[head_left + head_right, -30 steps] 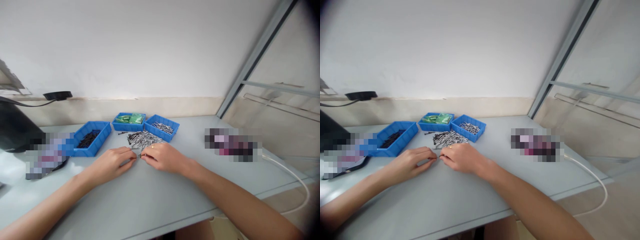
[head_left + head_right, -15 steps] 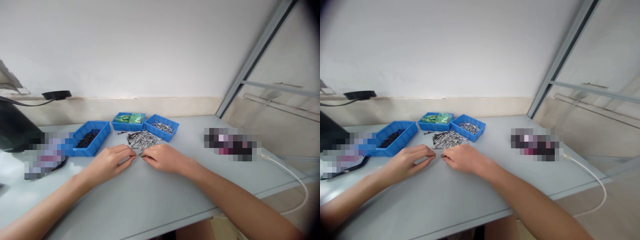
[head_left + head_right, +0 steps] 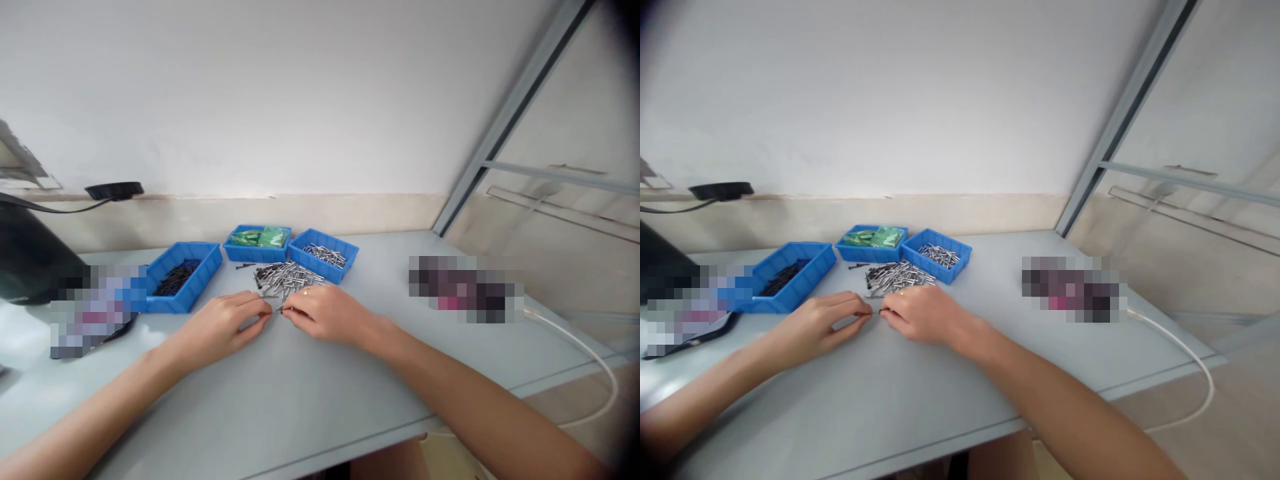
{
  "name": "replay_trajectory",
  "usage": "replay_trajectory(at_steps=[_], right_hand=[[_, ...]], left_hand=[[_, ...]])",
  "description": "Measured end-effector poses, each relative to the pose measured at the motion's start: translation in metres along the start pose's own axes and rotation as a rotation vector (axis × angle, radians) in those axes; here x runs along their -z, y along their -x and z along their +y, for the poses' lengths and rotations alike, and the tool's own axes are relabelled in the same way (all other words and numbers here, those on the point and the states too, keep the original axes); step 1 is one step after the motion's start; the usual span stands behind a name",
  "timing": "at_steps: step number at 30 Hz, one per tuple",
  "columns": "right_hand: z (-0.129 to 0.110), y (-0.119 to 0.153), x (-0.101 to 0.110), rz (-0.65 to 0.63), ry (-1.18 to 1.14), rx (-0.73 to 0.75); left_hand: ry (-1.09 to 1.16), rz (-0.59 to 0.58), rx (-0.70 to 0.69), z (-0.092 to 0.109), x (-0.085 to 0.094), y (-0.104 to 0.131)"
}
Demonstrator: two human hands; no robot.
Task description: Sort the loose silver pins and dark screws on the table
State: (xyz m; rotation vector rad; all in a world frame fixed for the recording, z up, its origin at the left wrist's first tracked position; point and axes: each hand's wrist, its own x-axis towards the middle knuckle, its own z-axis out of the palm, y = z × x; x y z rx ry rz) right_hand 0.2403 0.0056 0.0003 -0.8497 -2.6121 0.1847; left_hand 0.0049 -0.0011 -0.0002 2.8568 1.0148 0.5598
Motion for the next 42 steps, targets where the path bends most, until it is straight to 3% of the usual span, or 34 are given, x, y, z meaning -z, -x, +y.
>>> replay_trajectory(at_steps=[10, 28, 36, 42], right_hand=[[-0.0002, 0.0011, -0.0001, 0.015, 0.004, 0.034], [0.0016, 0.0004, -0.0022, -0.012, 0.027, 0.016], [0.0002, -0.0004, 0.0006, -0.051, 0.013, -0.035], [-0.0025, -0.0012, 0.0000, -0.159, -0.020, -0.035]], left_hand=[[0.010, -0.061, 0.006, -0.0011, -0.0017, 0.0016], [-0.013, -0.070, 0.009, -0.0019, -0.0029, 0.0010], [-0.031, 0.029, -0.018, -0.0036, -0.0022, 0.0016], [0.013, 0.090, -0.149, 0.0003, -0.0015, 0.0022]])
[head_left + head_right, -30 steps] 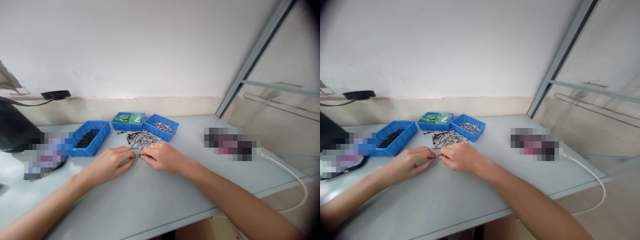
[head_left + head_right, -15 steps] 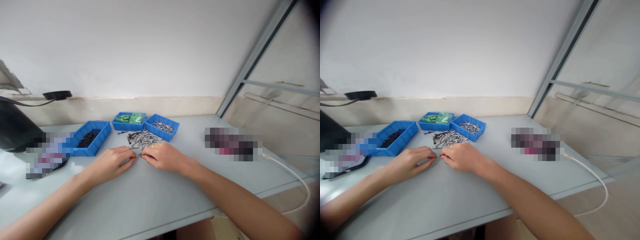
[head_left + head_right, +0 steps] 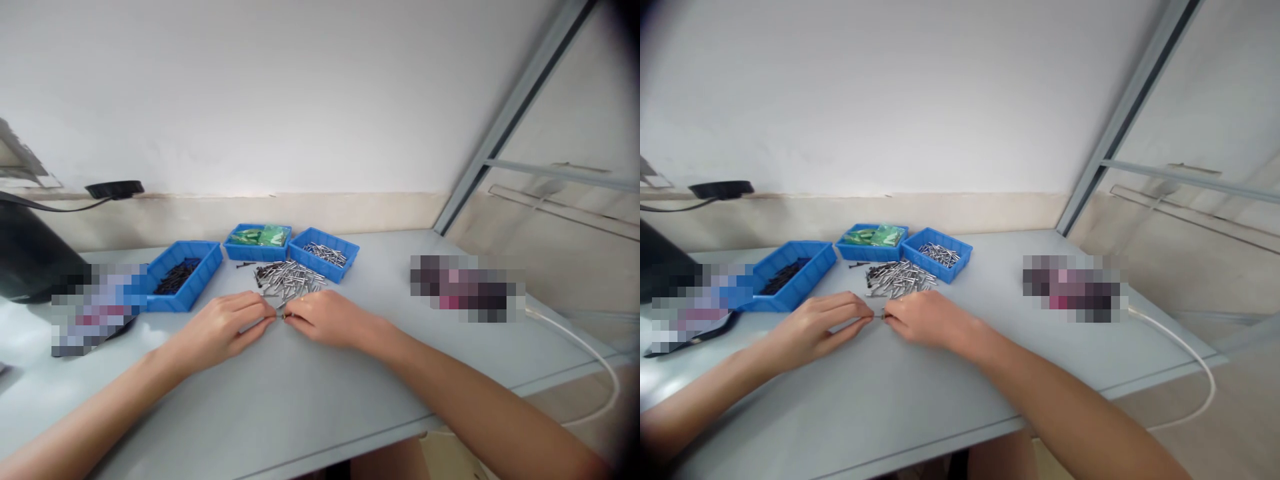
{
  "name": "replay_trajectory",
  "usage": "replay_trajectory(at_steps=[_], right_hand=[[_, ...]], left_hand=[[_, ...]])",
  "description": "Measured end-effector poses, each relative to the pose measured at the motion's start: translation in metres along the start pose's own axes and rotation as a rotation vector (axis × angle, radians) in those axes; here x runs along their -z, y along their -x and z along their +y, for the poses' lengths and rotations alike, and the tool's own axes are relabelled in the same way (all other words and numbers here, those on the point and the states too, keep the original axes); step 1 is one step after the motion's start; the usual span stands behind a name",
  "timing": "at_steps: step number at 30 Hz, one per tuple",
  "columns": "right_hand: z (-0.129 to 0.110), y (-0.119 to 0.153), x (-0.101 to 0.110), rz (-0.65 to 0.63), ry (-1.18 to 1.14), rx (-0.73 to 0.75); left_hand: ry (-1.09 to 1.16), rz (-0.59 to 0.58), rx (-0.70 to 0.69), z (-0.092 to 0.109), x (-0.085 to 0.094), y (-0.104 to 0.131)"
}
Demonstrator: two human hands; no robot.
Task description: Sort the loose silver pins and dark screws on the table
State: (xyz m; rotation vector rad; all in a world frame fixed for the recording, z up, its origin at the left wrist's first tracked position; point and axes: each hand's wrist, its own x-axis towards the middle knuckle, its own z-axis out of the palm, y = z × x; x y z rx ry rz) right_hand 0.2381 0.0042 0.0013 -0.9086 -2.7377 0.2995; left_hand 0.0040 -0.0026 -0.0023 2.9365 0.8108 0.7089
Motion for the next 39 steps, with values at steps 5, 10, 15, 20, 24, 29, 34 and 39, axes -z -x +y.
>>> replay_trajectory(at_steps=[5, 10, 15, 20, 24, 29, 34, 39], right_hand=[[0.0017, 0.0003, -0.0023, 0.038, 0.013, 0.018], [0.0043, 0.0018, -0.0015, 0.135, 0.050, 0.017], [0.0012, 0.0024, -0.0034, 0.235, 0.043, 0.113], [-0.0015, 0.0022, -0.0045, 0.316, 0.038, 0.205], [-0.0005, 0.0019, -0.0052, 0.331, 0.032, 0.178], [0.0015, 0.0017, -0.0044, 0.299, 0.011, 0.075], [0.0026, 0.0015, -0.0003, 0.250, 0.009, -0.008], [0.0017, -0.0004, 0.0007, 0.092, 0.018, -0.043]], left_hand=[[0.002, 0.000, 0.041, 0.0029, 0.0028, -0.0012], [-0.013, -0.074, 0.131, 0.0002, 0.0026, -0.0012], [0.016, -0.147, 0.175, 0.0015, -0.0011, -0.0007], [0.093, -0.139, 0.176, 0.0051, -0.0018, -0.0025], [0.090, -0.115, 0.184, 0.0057, -0.0011, -0.0033], [0.053, -0.059, 0.210, 0.0014, -0.0007, -0.0013], [0.035, 0.023, 0.204, -0.0012, 0.0000, 0.0002], [0.012, 0.054, 0.160, 0.0013, 0.0021, -0.0001]])
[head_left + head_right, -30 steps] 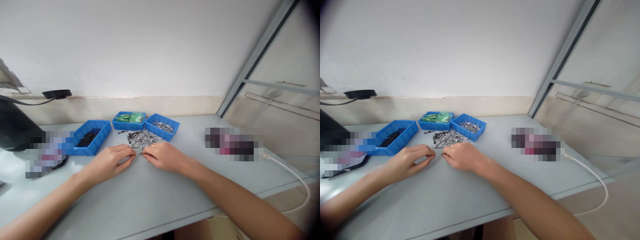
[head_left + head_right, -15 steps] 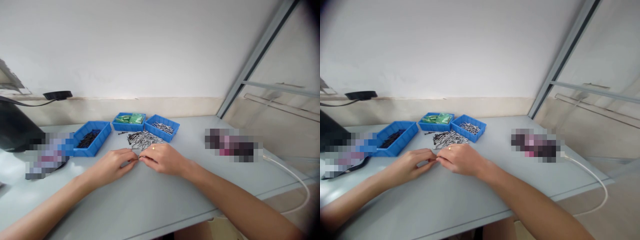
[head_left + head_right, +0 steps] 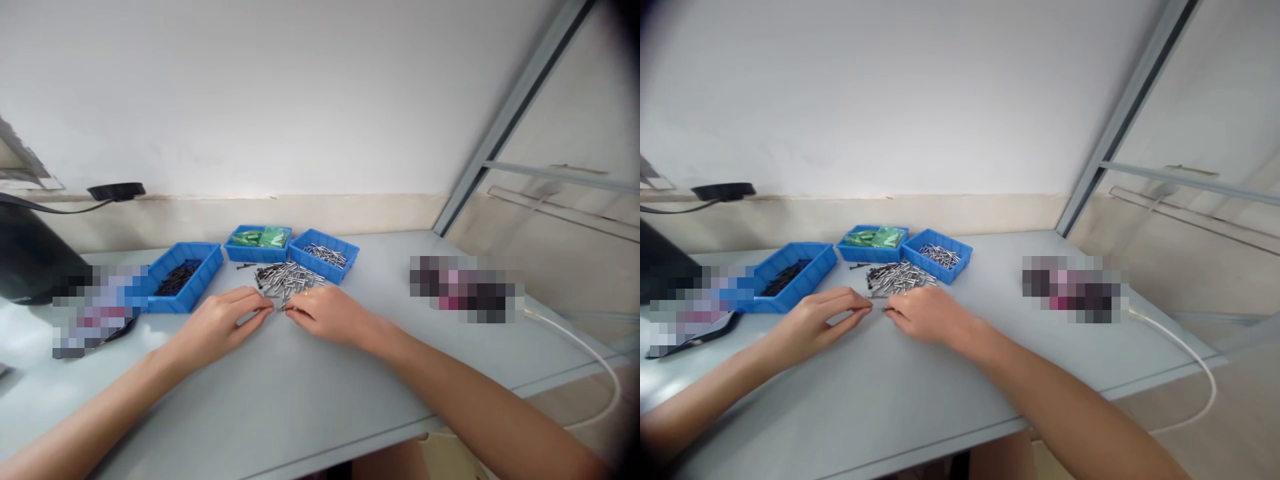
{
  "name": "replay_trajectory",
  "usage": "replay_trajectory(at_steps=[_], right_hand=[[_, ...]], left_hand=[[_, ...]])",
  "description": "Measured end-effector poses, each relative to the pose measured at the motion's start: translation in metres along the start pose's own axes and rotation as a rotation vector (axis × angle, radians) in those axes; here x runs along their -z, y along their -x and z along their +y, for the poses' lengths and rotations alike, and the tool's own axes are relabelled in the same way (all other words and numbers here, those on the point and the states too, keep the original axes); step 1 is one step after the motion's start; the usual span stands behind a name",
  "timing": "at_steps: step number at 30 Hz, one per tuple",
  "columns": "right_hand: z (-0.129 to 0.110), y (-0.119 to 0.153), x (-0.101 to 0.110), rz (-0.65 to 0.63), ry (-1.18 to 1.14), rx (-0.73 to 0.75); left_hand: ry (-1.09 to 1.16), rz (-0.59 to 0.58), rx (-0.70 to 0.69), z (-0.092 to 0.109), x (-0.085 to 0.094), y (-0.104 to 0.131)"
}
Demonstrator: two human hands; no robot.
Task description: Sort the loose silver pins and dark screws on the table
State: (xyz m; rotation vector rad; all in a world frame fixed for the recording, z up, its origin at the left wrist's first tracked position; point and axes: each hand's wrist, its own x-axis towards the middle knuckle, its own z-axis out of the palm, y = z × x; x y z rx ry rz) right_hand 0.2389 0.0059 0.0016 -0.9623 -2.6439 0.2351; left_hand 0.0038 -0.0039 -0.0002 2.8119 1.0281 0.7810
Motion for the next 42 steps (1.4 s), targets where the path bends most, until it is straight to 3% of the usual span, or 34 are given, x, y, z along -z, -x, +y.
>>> replay_trajectory(at_steps=[7, 42], right_hand=[[0.0010, 0.0010, -0.0009, -0.045, -0.005, 0.039], [0.0022, 0.0011, 0.0000, -0.021, -0.002, 0.056]], left_hand=[[-0.028, -0.006, -0.121, 0.0027, 0.0014, -0.0024], [-0.043, -0.029, -0.095, 0.0000, 0.0019, -0.0018]])
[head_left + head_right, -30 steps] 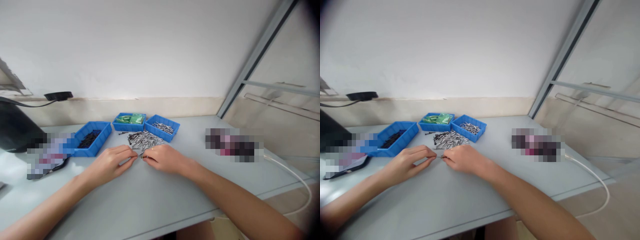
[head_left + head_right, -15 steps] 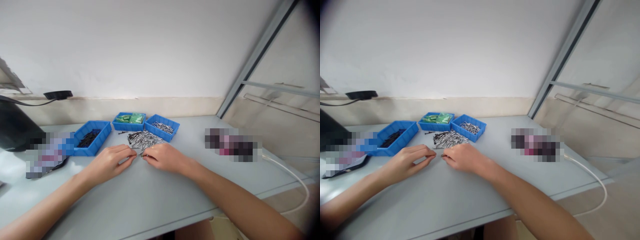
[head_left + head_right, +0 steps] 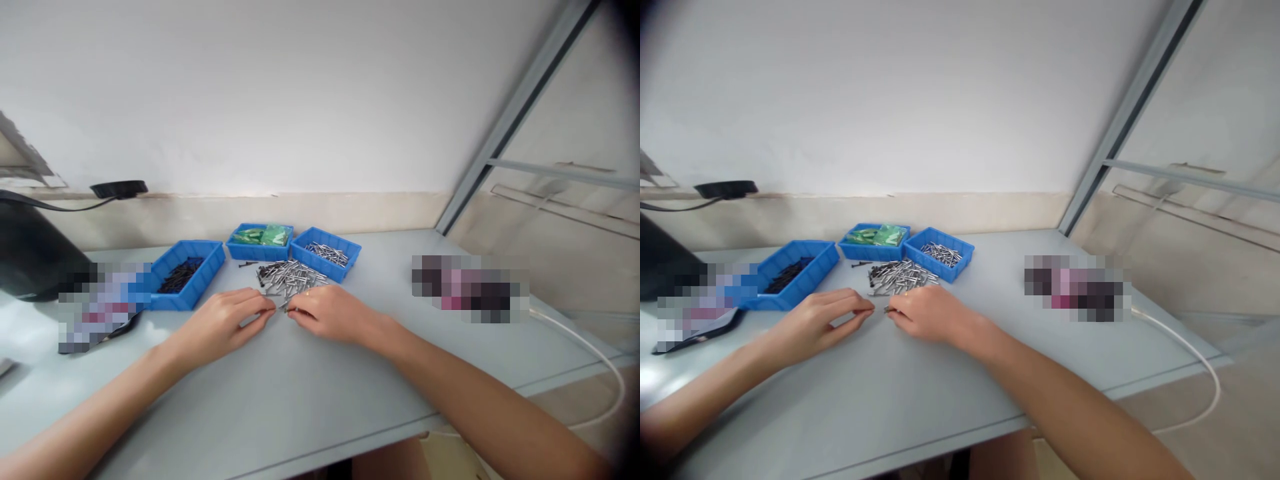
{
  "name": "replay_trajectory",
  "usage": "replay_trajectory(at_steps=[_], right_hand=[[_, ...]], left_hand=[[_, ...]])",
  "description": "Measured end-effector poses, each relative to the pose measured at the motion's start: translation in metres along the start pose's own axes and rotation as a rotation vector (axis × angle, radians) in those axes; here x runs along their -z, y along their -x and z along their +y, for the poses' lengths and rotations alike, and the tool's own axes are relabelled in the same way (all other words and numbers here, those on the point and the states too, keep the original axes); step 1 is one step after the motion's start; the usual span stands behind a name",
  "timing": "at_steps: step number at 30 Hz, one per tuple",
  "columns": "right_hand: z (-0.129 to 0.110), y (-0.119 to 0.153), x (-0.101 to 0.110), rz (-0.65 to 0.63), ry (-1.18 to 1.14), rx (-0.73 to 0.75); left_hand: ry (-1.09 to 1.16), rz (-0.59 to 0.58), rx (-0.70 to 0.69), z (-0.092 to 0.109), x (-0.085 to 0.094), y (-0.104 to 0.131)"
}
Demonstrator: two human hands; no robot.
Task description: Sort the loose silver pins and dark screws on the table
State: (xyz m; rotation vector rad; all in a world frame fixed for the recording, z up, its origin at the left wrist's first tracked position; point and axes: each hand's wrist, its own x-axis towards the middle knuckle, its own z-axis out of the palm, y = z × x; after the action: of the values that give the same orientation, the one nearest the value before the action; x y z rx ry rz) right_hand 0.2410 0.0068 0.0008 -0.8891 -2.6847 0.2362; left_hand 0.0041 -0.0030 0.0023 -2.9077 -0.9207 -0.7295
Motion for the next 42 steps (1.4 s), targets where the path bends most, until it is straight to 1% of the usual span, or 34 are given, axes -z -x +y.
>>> replay_trajectory(at_steps=[6, 18, 27, 42], right_hand=[[-0.0006, 0.0006, 0.0007, 0.000, 0.006, 0.007], [-0.0010, 0.0007, 0.0015, 0.043, 0.026, -0.023], [-0.0009, 0.0016, 0.0004, 0.078, 0.016, -0.012], [-0.0013, 0.0007, 0.0013, 0.069, 0.019, -0.018]], left_hand=[[0.000, -0.014, 0.007, -0.0008, -0.0004, 0.0001], [-0.013, -0.026, 0.036, -0.0022, -0.0007, 0.0019], [-0.011, -0.045, 0.042, -0.0029, -0.0015, 0.0024], [-0.017, -0.051, 0.052, -0.0021, -0.0012, 0.0006]])
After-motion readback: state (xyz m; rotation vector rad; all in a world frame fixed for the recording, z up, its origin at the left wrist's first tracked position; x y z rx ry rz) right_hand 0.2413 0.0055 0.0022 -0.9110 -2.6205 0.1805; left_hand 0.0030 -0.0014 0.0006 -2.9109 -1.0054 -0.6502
